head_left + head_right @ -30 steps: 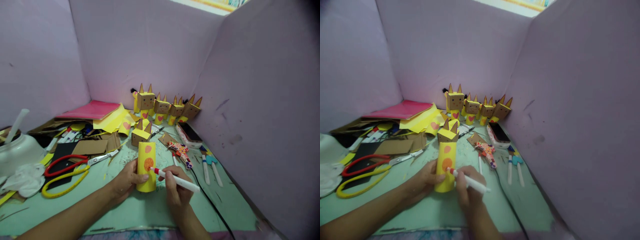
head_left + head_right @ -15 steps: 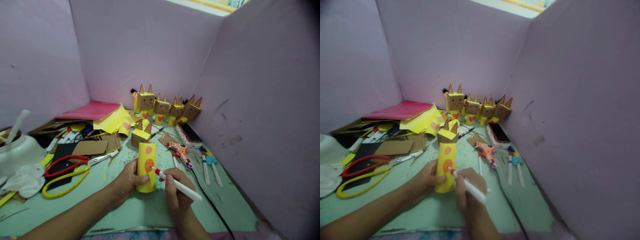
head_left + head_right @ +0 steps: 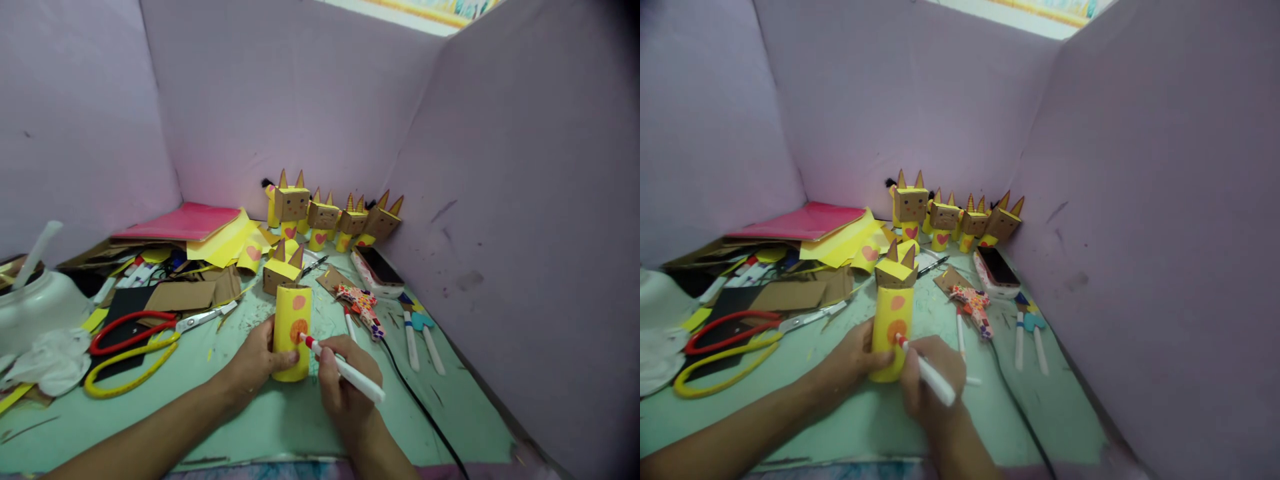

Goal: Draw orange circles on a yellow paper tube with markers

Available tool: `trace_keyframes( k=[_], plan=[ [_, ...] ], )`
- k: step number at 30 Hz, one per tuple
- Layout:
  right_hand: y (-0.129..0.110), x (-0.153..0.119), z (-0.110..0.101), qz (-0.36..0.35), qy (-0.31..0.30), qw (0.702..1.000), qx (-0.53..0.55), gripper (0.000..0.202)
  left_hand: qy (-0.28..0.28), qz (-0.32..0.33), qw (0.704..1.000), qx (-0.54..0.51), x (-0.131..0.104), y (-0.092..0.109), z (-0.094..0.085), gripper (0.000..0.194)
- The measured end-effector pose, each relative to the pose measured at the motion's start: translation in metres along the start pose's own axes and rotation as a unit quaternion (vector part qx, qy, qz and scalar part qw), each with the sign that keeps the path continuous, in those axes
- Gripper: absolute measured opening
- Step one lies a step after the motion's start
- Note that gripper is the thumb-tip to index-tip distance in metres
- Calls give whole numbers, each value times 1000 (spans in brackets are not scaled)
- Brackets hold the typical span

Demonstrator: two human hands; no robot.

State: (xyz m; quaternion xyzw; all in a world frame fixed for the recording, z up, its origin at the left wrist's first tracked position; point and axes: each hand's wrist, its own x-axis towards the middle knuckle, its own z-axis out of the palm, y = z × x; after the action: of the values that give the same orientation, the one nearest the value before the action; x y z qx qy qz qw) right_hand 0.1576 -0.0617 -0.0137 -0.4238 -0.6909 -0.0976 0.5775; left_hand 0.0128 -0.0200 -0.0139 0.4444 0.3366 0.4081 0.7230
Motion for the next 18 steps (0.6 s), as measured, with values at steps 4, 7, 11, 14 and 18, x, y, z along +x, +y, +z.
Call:
trace_keyframes(
  k=[4, 7, 11, 14, 18],
  plan=[
    [-2, 1, 1, -12, 1, 1000, 8, 11, -3, -3, 1000, 10, -1, 2, 1, 54],
    [-2, 3, 2, -23, 3, 1000, -1, 12, 2, -6, 1000, 17, -1, 2, 2, 55],
    [-2, 5, 4, -33, 4, 999, -8, 12, 7, -5, 1000, 29, -1, 3, 3, 54],
    [-2, 4, 4, -29, 12, 999, -15, 11, 10, -5, 999, 30, -1, 3, 4, 53],
    [-2, 3, 3, -35, 12, 999, -22, 11, 4, -4, 1000, 18, 0, 2, 4, 52]
  ],
)
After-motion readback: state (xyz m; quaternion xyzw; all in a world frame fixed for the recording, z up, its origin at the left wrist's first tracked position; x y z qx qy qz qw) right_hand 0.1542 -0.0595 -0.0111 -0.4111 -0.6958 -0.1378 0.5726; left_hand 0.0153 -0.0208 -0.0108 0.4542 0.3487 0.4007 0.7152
